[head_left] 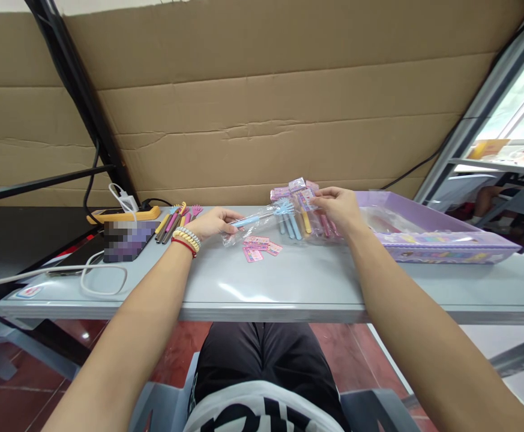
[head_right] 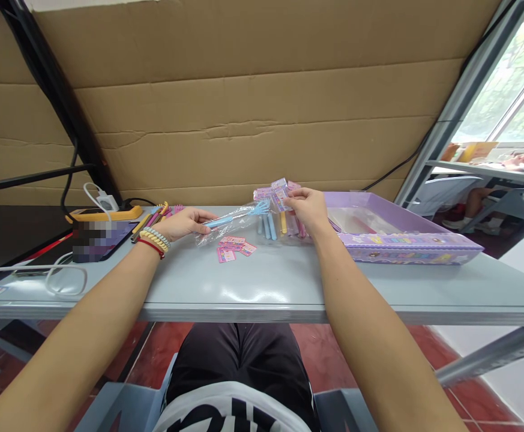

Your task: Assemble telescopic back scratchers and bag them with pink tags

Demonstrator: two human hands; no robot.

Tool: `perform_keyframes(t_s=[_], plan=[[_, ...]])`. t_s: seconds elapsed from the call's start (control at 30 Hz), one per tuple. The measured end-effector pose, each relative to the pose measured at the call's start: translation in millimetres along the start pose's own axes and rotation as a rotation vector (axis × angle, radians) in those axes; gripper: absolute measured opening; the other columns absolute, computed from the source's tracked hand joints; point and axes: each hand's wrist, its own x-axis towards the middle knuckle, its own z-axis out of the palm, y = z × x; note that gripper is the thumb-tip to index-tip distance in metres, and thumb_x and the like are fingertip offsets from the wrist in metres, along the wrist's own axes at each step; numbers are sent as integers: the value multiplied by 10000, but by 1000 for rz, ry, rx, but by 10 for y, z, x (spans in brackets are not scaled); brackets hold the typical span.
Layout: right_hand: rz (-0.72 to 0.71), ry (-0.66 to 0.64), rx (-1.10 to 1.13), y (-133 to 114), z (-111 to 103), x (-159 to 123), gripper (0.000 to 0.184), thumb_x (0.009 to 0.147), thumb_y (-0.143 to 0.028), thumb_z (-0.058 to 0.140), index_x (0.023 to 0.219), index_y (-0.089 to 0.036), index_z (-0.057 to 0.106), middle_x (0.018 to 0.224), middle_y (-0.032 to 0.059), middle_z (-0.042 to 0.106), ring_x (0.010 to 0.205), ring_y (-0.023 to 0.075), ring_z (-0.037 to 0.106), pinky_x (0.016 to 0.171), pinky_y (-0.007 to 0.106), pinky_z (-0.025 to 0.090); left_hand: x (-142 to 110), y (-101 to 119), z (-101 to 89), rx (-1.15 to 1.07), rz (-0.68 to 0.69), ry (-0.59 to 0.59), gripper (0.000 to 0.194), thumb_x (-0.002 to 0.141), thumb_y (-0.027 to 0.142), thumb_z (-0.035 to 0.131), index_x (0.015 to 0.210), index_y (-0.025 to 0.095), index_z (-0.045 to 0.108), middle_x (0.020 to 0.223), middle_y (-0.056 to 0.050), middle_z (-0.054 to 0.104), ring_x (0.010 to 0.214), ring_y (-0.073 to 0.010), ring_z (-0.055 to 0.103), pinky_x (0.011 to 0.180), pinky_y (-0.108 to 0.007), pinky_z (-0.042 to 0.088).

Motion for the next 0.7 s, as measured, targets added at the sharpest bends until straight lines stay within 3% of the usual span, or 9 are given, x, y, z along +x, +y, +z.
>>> perform_keyframes(t_s=[0.1, 0.2, 0.37, 0.5, 0.7], plan=[[22, -5, -6, -45, 9, -29, 98, 605, -100, 635, 692, -133, 665, 718, 33, 644, 594, 133, 579, 482, 228, 516, -3, 5, 2, -8, -13, 7, 431, 604, 110, 684, 1034, 86, 673, 648, 4, 612, 543, -80, 501, 535, -232, 413], [59, -29, -50, -88, 17, -57, 166, 594, -31, 592, 701, -134, 667, 733, 37, 652, 590, 144, 598, 514, 249, 528, -9, 14, 6, -21, -21, 6, 438, 594, 116, 696, 1030, 91, 672, 676, -1, 628, 546, -81, 511, 528, -227, 414], [70, -38, -36, -112, 12, -86, 163, 576, -31, 630, 712, -116, 654, 672, 49, 644, 535, 138, 582, 484, 245, 515, -8, 8, 6, -33, -18, 11, 424, 582, 110, 702, 1004, 84, 677, 663, 1, 622, 550, -83, 517, 529, -229, 421], [48, -62, -56, -100, -11, -103, 204, 548, -79, 700, 743, -110, 650, 625, 39, 623, 504, 133, 558, 437, 231, 482, 1, -9, -1, -30, -20, 10, 411, 590, 111, 705, 1000, 86, 678, 656, -3, 621, 552, -85, 521, 526, -227, 420], [23, -164, 58, -43, 1, -37, 263, 635, -306, 752, 829, -149, 668, 820, 49, 671, 662, 158, 622, 495, 228, 503, 11, -33, -17, -41, -11, -18, 426, 602, 140, 721, 1023, 87, 682, 664, -12, 624, 556, -89, 521, 524, -228, 424]])
